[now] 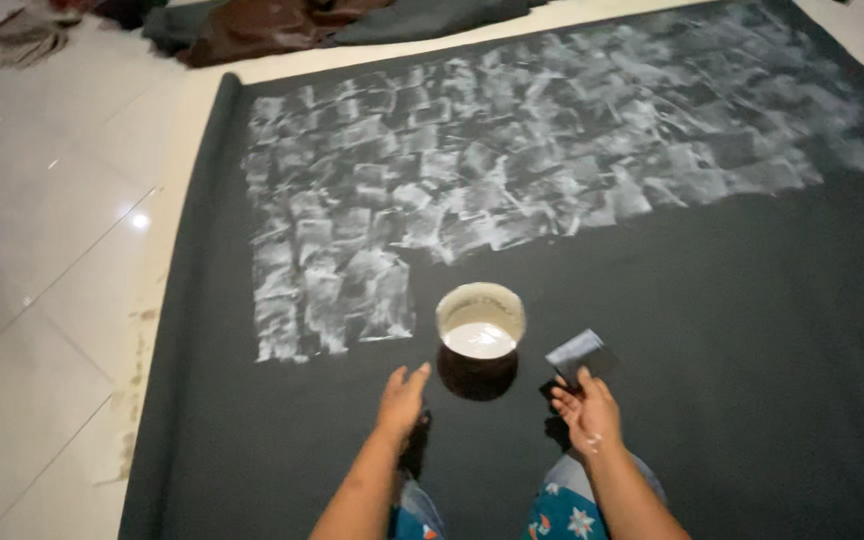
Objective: The person kneels on a tiled floor and uses a putty knife to spread white paint onto a large dark fabric laid out on the ground. They repeatedly dip the tool into a paint can and apply textured strokes across the surface.
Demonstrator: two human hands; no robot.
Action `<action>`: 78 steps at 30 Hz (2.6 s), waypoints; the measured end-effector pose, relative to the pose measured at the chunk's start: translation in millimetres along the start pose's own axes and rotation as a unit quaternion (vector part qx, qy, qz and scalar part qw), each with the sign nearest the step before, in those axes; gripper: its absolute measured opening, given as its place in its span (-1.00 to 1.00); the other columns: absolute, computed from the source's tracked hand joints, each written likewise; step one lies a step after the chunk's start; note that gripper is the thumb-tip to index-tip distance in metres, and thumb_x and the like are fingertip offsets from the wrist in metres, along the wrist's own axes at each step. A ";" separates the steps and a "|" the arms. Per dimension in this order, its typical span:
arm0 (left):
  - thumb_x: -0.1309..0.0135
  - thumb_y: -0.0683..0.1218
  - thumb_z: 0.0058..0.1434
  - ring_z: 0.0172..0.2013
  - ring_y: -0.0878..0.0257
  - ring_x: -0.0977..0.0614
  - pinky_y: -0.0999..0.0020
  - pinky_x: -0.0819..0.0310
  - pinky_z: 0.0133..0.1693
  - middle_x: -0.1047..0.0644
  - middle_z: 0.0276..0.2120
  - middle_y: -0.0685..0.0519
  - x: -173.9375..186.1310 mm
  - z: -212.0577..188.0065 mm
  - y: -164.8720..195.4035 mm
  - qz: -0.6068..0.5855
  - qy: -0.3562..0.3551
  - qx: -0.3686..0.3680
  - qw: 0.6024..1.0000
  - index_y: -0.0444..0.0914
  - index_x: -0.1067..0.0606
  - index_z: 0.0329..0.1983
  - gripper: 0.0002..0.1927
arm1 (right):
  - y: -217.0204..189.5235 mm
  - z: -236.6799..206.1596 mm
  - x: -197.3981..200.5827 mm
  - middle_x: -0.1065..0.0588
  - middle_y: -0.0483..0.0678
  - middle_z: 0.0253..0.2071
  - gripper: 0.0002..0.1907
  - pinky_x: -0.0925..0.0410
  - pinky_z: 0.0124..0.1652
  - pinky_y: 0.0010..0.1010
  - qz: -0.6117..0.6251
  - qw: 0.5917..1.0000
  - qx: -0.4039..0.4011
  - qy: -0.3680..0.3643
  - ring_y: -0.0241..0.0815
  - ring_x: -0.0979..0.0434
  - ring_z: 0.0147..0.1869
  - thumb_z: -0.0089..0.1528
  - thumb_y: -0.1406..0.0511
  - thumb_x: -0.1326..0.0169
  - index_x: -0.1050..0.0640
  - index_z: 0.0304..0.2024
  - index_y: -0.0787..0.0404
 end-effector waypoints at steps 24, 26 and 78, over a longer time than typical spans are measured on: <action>0.19 -0.27 0.17 -0.39 0.10 -0.69 0.20 -0.68 -0.40 -0.60 -0.17 -0.20 -200.6 -34.1 102.9 -0.198 -0.063 -0.039 0.977 -0.41 -0.43 0.12 -0.56 | -67.4 -12.1 54.3 -0.54 -0.02 -0.34 -0.81 -0.39 -0.40 -0.43 0.008 0.998 0.067 0.009 -0.26 -0.50 -0.41 0.35 0.21 -0.05 -0.39 -0.28 0.14; 0.17 -0.25 0.21 -0.43 0.09 -0.68 0.25 -0.67 -0.45 -0.61 -0.19 -0.22 -226.9 -37.4 103.6 -0.168 -0.093 -0.042 0.981 -0.44 -0.44 0.12 -0.59 | -85.1 -11.8 69.3 -0.55 0.00 -0.34 -0.80 -0.39 -0.41 -0.43 0.019 0.995 0.096 0.025 -0.25 -0.51 -0.41 0.34 0.22 -0.05 -0.35 -0.31 0.12; 0.35 0.37 0.38 0.50 -0.34 0.28 -0.41 0.13 0.35 0.27 0.52 -0.38 12.5 117.4 -7.9 0.005 0.483 0.427 0.764 -0.38 0.20 0.57 -0.03 | -213.0 30.4 23.4 -0.54 0.19 -0.07 -0.43 -0.47 -0.18 -0.34 -0.466 0.833 0.229 0.190 -0.12 -0.55 -0.12 0.28 0.22 -0.14 -0.47 0.29 0.37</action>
Point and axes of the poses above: each hand's wrist, its own z-axis towards the middle knuckle, its own x-axis out of the back of the hand, y = z × x, the point moved 1 cm from there along z, towards the middle knuckle
